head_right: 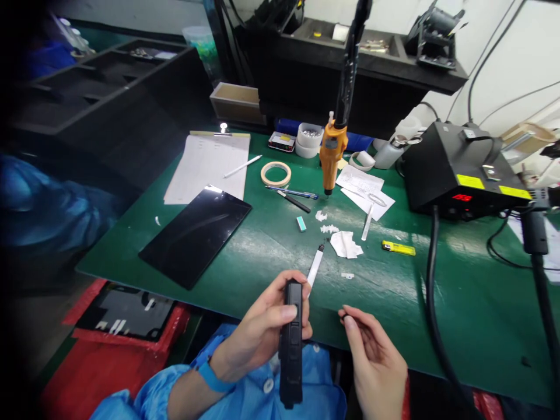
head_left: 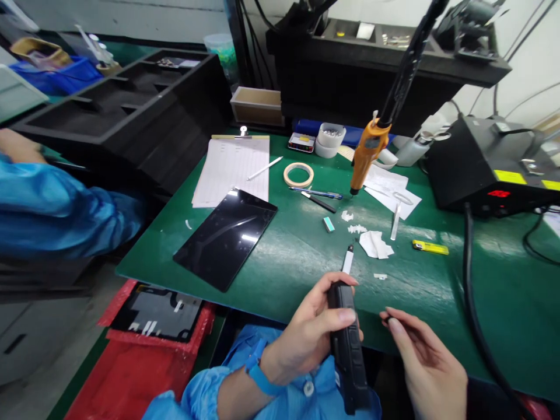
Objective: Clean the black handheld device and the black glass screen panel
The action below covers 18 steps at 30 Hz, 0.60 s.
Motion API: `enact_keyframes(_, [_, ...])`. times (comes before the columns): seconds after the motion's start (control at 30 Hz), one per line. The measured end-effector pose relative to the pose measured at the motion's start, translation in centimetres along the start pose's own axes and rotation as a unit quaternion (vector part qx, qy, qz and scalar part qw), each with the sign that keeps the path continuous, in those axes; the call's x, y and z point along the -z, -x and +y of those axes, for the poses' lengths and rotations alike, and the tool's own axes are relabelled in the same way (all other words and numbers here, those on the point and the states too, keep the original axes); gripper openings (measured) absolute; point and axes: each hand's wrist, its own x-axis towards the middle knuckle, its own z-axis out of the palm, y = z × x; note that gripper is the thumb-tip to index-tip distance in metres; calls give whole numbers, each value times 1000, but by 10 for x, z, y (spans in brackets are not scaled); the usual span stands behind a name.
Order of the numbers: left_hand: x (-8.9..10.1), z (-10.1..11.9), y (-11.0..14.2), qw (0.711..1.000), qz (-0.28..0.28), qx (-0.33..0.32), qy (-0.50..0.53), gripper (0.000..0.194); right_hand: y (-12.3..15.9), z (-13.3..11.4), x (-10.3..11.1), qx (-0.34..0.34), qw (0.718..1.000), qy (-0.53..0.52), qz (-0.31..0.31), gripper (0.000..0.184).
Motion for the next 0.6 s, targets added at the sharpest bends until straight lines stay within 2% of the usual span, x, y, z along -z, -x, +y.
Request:
enact_keyframes(0.1, [4, 4, 3, 999, 36, -14, -10, 47, -7, 5, -4, 98, 991, 88, -35, 44])
enact_keyframes(0.2, [10, 7, 5, 998, 59, -31, -14, 44, -16, 6, -5, 137, 982, 117, -56, 43])
enact_keyframes(0.3, [15, 10, 6, 996, 78, -52, -4, 44, -29, 4, -7, 175, 971, 142, -73, 50])
enact_keyframes(0.4, [19, 16, 5, 994, 80, -71, -1, 42, -47, 0, -14, 211, 960, 168, -79, 52])
enact_keyframes(0.5, [16, 23, 2, 995, 63, -78, 5, 43, -74, -9, -32, 234, 949, 182, -112, 50])
enact_keyframes(0.6, [10, 27, -1, 994, 56, -86, 31, 49, -107, -19, -65, 243, 937, 189, -166, 48])
